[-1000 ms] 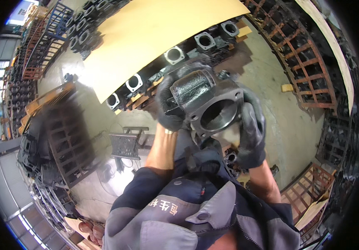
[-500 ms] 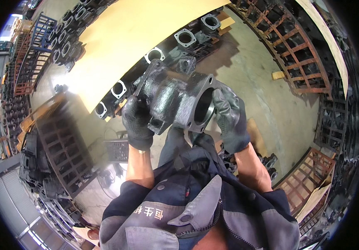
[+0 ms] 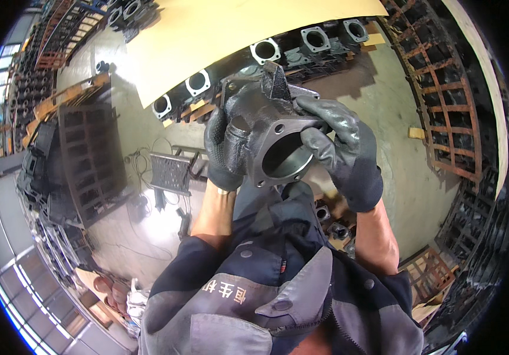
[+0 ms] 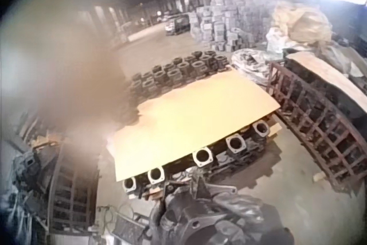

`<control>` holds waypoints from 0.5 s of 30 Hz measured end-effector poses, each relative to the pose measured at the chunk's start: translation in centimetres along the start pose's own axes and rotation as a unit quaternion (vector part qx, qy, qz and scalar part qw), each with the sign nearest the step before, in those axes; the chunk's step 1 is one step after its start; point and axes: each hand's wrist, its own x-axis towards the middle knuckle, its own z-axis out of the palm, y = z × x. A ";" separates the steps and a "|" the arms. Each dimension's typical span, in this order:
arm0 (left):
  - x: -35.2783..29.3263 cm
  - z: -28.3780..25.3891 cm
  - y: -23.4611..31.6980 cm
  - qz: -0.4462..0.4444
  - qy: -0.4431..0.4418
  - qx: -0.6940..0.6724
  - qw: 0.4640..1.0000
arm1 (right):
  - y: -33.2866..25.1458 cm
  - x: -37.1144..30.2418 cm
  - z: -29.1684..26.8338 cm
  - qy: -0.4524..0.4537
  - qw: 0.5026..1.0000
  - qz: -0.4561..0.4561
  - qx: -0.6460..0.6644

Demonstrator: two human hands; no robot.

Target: The person sits on the floor and uses a handheld angle grinder to smooth the surfaces of dark metal castings. They rotate the parts to access different areas, then switch to a smaller rotary tool to clean the interior of a central bore. The person inspects the part by holding it up to the light before continuing to grind and clean additional sections.

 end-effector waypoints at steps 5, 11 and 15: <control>-0.7 -0.2 0.7 0.077 0.016 0.099 0.992 | 0.3 0.4 1.1 -0.037 0.998 -0.036 -0.020; -0.8 -2.0 1.6 0.115 0.031 0.113 0.986 | 0.4 1.1 2.3 -0.034 0.997 -0.063 -0.017; -0.6 -1.7 2.5 0.111 0.052 0.074 0.990 | -0.1 1.5 2.6 -0.039 0.997 -0.059 -0.014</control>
